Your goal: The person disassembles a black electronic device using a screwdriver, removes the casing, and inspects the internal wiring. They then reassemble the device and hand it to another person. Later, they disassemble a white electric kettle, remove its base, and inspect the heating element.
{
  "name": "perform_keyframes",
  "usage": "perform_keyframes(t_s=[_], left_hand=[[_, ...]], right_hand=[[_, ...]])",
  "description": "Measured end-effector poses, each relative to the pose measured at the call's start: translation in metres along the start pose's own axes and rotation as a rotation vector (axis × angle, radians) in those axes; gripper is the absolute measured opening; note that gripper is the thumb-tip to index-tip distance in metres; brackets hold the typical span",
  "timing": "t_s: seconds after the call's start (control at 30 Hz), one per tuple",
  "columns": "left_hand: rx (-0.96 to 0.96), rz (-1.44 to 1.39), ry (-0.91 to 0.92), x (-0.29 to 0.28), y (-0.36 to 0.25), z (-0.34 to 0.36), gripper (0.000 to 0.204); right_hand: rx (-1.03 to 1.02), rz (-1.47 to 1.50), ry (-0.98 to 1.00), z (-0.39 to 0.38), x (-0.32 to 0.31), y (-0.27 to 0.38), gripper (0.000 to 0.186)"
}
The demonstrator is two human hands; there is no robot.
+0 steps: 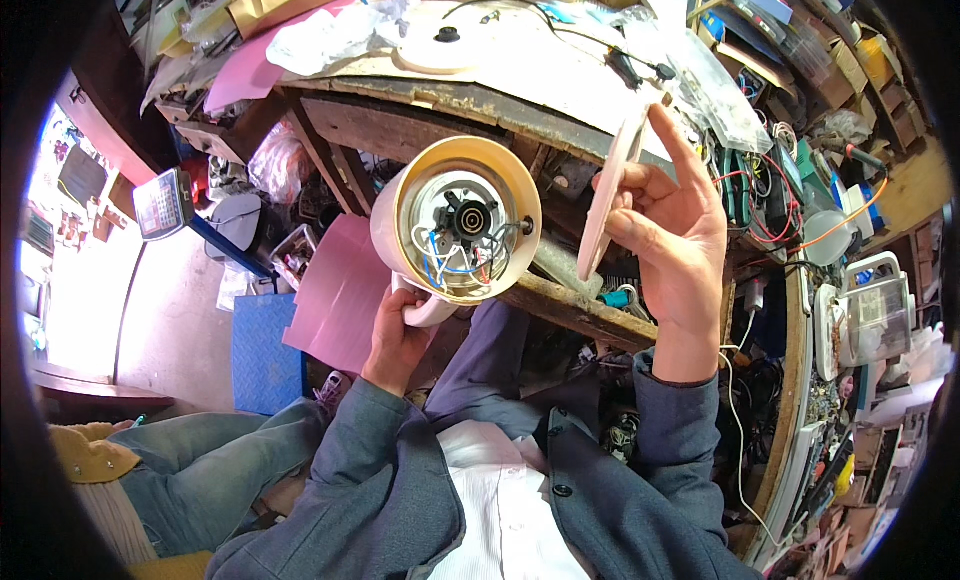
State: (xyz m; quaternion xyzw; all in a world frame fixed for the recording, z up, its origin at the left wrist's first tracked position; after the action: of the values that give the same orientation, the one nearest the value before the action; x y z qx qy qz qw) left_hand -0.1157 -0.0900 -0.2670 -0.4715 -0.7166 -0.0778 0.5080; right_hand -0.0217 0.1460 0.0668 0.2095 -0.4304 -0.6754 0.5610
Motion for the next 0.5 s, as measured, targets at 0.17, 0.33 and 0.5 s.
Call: perform_keyframes(t_s=[0.17,0.33,0.5], left_hand=[[-0.002,0.003,-0.048,0.023,-0.003,-0.016,0.031],[-0.014,-0.004,-0.108,0.020,-0.004,-0.017,0.038],[-0.034,-0.101,-0.138,0.023,-0.004,-0.020,0.052]], right_hand=[[0.031,0.039,-0.068,0.000,-0.002,-0.012,0.092],[0.100,0.006,-0.143,0.000,0.000,-0.021,0.090],[0.116,-0.036,-0.109,-0.002,0.004,-0.032,0.090]])
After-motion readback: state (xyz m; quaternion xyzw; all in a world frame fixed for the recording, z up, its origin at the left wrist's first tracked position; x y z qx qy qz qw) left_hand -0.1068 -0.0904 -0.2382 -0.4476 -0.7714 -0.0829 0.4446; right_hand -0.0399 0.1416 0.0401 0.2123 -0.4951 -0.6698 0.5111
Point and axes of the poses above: each hand's wrist, its own z-axis towards the middle knuckle, its own x-axis out of the palm, y = z × x, the point moved 8 cm from there along z, towards the middle knuckle, and after that the axes turned 10 degrees about -x, right-handed, at the moved point
